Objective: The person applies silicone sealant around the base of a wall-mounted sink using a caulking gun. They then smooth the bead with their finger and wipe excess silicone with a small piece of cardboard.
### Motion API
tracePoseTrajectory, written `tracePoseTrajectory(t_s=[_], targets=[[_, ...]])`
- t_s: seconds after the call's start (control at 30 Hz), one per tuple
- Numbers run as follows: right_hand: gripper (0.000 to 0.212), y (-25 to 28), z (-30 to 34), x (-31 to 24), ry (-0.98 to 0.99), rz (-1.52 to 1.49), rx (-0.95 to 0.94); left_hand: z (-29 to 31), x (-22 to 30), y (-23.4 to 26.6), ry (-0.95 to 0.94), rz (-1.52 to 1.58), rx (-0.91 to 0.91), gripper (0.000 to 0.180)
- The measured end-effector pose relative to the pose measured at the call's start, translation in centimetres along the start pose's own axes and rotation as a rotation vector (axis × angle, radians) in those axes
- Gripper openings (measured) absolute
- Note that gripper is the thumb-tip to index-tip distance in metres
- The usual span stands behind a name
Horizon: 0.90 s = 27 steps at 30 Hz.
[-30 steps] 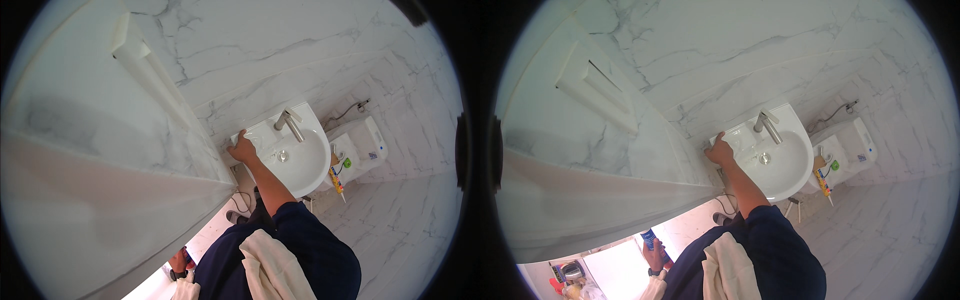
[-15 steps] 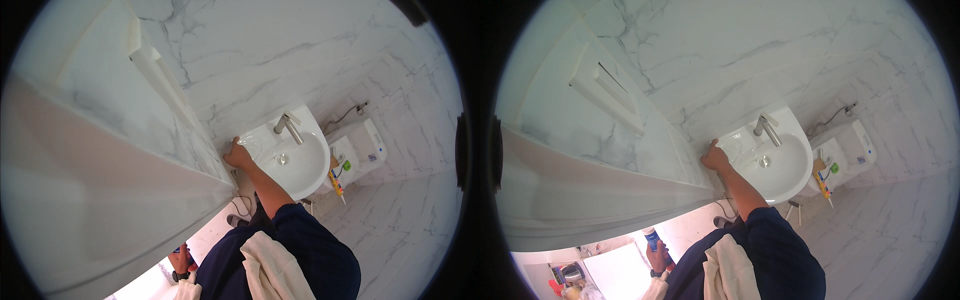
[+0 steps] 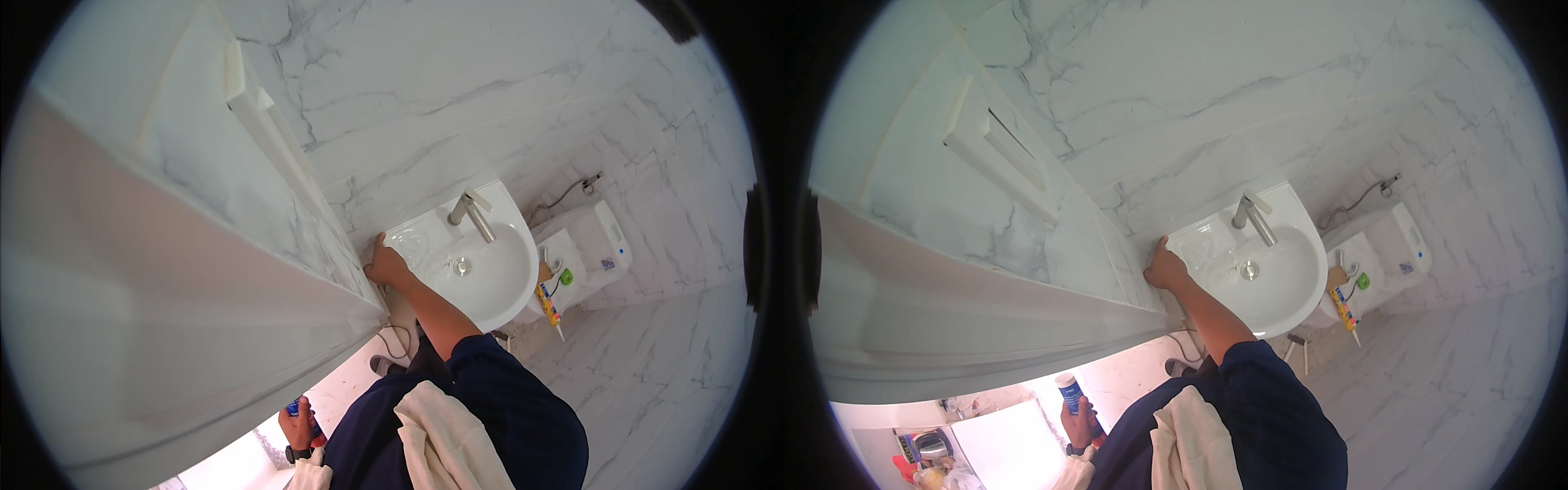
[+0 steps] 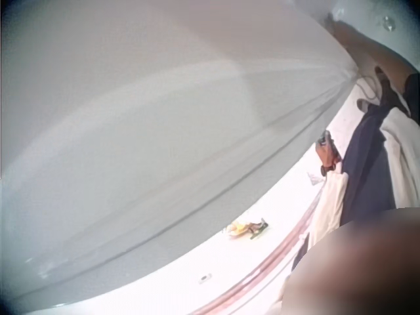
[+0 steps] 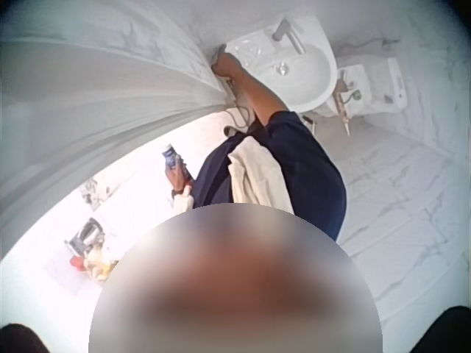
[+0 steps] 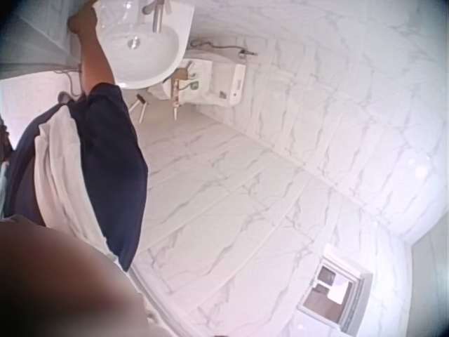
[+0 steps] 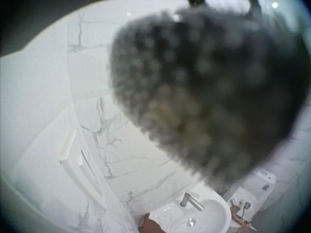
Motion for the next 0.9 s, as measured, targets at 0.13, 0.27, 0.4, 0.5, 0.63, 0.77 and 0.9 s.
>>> tracePoseTrajectory(t_s=[0.13, 0.27, 0.4, 0.5, 0.63, 0.77, 0.9], targets=[[0.106, 0.2, 0.4, -0.3, -0.007, -0.014, -0.070, 0.3, 0.5, -0.7, 0.003, 0.023, -0.016, 0.032], [0.107, 0.3, 0.7, -0.6, -0.002, 0.084, -0.051, 0.7, 0.6, -1.1, -0.014, 0.035, -0.019, 0.031], [0.101, -0.2, 0.4, -0.6, -0.022, 0.244, -0.118, 1.0, 0.3, -1.2, 0.026, 0.032, -0.004, 0.029], [0.092, -1.2, -0.3, -0.5, -0.047, 0.261, -0.060, 1.5, 0.0, -1.2, 0.030, 0.024, 0.011, 0.029], [0.083, -3.2, -1.5, 0.3, -0.085, 0.295, -0.004, 2.1, -0.7, -1.2, 0.023, 0.043, 0.050, 0.030], [0.073, -4.9, -2.5, 1.2, -0.018, 0.547, 0.018, 2.6, -1.6, -1.3, 0.035, 0.038, 0.074, 0.030], [0.054, -6.4, -3.5, 1.8, -0.012, 0.680, -0.034, 3.2, -2.5, -1.4, 0.044, 0.042, 0.092, 0.031]])
Point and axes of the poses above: each hand's wrist, its own z-axis away from the middle knuckle, its own y-axis out of the back of the hand, x = y × z, the point moved 2 cm from there along -z, towards the middle knuckle, and after that the axes turned 1 degree about -y, right-handed, at the moved point
